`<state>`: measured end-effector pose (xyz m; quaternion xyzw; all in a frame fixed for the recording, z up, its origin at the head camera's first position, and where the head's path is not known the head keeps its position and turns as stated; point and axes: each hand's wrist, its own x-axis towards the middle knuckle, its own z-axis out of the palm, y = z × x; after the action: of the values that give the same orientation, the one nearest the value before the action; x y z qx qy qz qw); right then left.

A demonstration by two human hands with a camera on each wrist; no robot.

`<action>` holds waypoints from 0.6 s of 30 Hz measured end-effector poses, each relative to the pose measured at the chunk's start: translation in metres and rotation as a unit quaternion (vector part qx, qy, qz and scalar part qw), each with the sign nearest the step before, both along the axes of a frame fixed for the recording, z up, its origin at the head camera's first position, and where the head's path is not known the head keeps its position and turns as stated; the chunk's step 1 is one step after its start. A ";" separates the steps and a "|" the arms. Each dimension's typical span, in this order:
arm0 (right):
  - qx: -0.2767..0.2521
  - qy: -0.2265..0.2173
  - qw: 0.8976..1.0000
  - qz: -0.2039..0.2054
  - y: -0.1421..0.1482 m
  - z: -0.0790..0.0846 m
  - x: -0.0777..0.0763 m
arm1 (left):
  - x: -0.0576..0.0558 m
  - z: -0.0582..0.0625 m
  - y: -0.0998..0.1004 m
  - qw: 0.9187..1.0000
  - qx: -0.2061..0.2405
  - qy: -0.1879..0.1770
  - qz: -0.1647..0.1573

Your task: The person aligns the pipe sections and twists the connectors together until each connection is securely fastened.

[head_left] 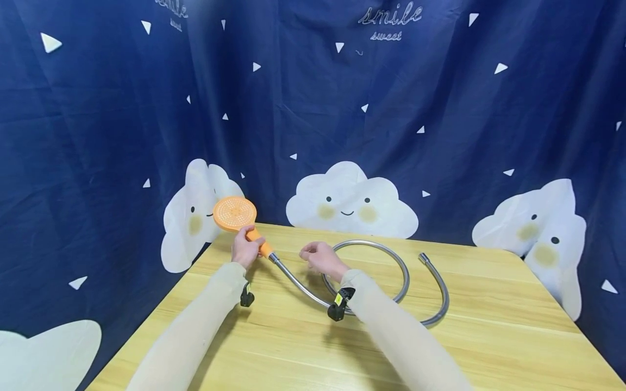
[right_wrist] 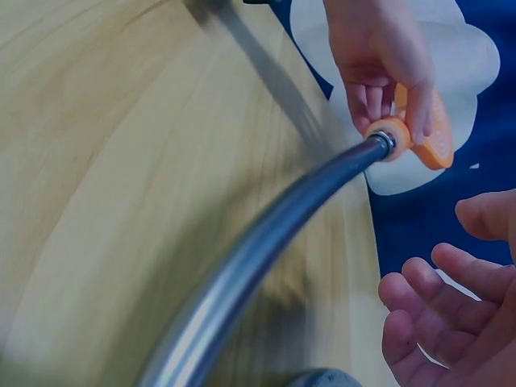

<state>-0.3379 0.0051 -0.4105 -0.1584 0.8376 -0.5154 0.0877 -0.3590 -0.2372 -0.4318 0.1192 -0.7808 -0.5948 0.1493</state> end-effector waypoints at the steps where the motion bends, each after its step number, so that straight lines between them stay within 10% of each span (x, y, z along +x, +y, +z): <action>1: 0.001 0.001 1.000 -0.001 0.002 0.002 0.001 | 0.000 0.000 0.000 1.000 0.000 -0.002 0.001; 18: 0.027 0.014 0.999 -0.010 0.039 0.007 -0.002 | -0.006 -0.008 -0.003 1.000 0.000 -0.016 0.003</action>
<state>-0.3400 0.0443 -0.4037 -0.1551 0.8538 -0.4913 0.0754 -0.3654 -0.2400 -0.4393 0.1312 -0.7824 -0.5927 0.1391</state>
